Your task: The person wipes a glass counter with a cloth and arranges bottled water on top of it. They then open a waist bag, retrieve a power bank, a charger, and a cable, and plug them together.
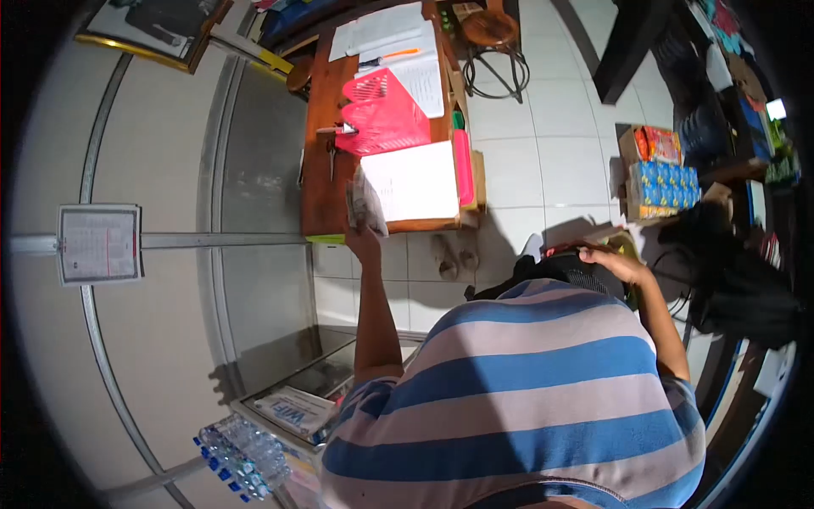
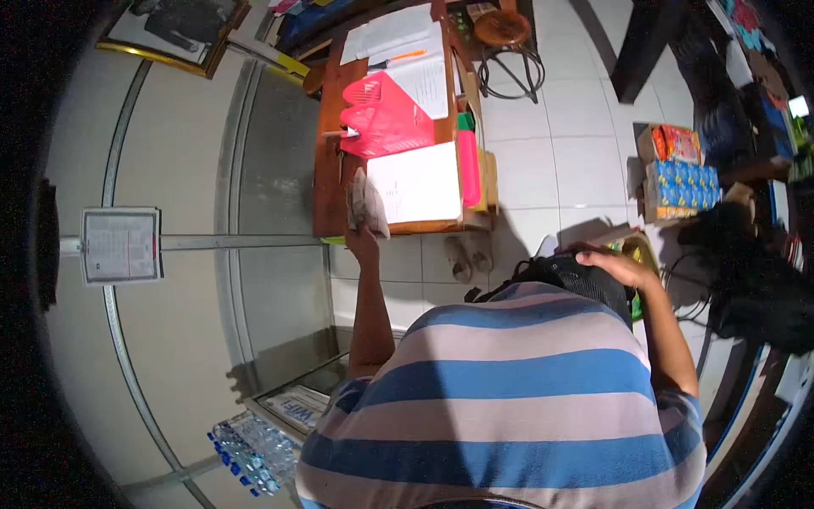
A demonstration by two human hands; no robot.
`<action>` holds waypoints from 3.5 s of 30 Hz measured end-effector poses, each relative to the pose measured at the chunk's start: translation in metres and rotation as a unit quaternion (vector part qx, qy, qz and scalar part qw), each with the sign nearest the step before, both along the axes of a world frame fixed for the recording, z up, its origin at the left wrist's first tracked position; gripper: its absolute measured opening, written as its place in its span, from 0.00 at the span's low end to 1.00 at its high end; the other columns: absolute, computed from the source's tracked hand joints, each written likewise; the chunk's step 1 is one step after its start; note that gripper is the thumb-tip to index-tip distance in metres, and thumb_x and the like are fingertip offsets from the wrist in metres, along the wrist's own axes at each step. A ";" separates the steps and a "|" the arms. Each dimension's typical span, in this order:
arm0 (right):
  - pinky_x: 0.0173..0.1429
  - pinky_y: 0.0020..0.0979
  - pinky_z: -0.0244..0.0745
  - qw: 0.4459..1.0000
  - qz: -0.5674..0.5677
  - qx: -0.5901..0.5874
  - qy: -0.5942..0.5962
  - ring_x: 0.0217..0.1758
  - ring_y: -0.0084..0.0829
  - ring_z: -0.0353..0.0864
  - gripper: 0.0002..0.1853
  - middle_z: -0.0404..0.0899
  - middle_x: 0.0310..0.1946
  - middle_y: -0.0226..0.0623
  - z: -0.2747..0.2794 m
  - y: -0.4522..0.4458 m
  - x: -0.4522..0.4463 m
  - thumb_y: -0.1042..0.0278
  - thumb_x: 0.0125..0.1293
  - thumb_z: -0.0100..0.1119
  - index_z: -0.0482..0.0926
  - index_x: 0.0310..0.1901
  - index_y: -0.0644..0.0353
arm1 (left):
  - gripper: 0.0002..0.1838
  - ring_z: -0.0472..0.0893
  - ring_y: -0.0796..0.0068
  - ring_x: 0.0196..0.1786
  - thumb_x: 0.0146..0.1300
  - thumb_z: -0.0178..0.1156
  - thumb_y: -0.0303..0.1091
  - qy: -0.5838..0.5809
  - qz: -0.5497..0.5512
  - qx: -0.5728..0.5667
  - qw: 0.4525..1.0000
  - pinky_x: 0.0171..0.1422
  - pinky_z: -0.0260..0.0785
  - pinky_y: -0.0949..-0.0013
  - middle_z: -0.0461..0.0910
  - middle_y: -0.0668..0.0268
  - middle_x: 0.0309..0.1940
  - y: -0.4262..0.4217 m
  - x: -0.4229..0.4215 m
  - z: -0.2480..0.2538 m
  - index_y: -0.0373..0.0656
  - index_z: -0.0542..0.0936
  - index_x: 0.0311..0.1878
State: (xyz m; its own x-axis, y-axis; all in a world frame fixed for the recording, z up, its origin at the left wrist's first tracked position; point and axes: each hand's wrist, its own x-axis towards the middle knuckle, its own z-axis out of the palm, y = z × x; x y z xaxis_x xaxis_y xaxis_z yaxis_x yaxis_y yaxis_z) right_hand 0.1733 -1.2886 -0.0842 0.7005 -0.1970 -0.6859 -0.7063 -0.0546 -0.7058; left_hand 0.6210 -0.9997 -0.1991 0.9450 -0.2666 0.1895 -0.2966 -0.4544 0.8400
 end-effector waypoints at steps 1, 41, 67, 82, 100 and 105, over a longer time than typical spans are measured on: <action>0.74 0.39 0.53 1.000 0.000 -0.014 0.013 0.71 0.40 0.64 0.44 0.65 0.69 0.40 -0.002 -0.016 -0.002 0.28 0.63 0.46 0.67 0.68 0.59 | 0.16 0.76 0.69 0.40 0.69 0.50 0.34 0.036 0.024 -0.062 0.997 0.45 0.69 0.68 0.80 0.59 0.42 -0.007 0.002 -0.002 0.33 0.75 0.53; 0.46 0.25 0.72 0.775 0.421 0.173 -0.438 0.40 0.27 0.76 0.19 0.79 0.44 0.41 0.138 0.648 0.256 0.69 0.64 0.61 0.73 0.54 0.68 | 0.18 0.81 0.49 0.31 0.68 0.50 0.47 0.496 0.373 0.160 0.767 0.38 0.72 0.51 0.82 0.53 0.28 0.287 -0.647 -0.022 0.43 0.80 0.37; 0.43 0.47 0.71 0.152 0.954 -0.159 -0.205 0.38 0.50 0.77 0.10 0.79 0.36 0.50 0.007 0.756 0.116 0.68 0.64 0.51 0.74 0.42 0.66 | 0.16 0.81 0.52 0.39 0.68 0.50 0.44 0.566 0.444 0.086 0.690 0.42 0.73 0.52 0.82 0.52 0.35 0.500 -0.601 0.155 0.42 0.80 0.43; 0.51 0.42 0.72 0.392 0.829 -0.060 -0.394 0.46 0.46 0.77 0.13 0.79 0.44 0.47 0.064 0.843 -0.034 0.64 0.64 0.58 0.77 0.45 0.64 | 0.16 0.81 0.53 0.43 0.69 0.50 0.42 0.517 0.445 0.210 0.701 0.45 0.73 0.53 0.81 0.52 0.39 0.614 -0.803 0.077 0.41 0.80 0.46; 0.52 0.37 0.76 0.644 0.734 -0.111 -0.184 0.41 0.41 0.81 0.11 0.82 0.43 0.42 0.056 0.720 -0.091 0.65 0.69 0.55 0.83 0.42 0.63 | 0.16 0.78 0.66 0.46 0.67 0.58 0.37 0.252 0.140 -0.079 0.954 0.50 0.69 0.65 0.81 0.61 0.44 0.703 -0.733 0.126 0.39 0.79 0.53; 0.51 0.35 0.76 0.762 0.635 -0.082 -0.096 0.41 0.40 0.80 0.09 0.81 0.44 0.42 0.063 0.666 -0.117 0.68 0.68 0.56 0.83 0.41 0.64 | 0.16 0.76 0.69 0.43 0.63 0.63 0.37 0.378 0.075 -0.052 0.921 0.49 0.69 0.66 0.80 0.63 0.43 0.707 -0.704 0.151 0.38 0.79 0.51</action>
State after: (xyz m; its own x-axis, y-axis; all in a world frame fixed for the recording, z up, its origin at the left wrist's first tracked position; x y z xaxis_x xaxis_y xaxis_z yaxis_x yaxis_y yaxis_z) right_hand 0.0568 -0.6227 -0.0211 0.4824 0.6515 -0.5856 0.1062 -0.7070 -0.6992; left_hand -0.0833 -0.2930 -0.0476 0.8423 -0.1407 -0.5204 0.4502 -0.3476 0.8225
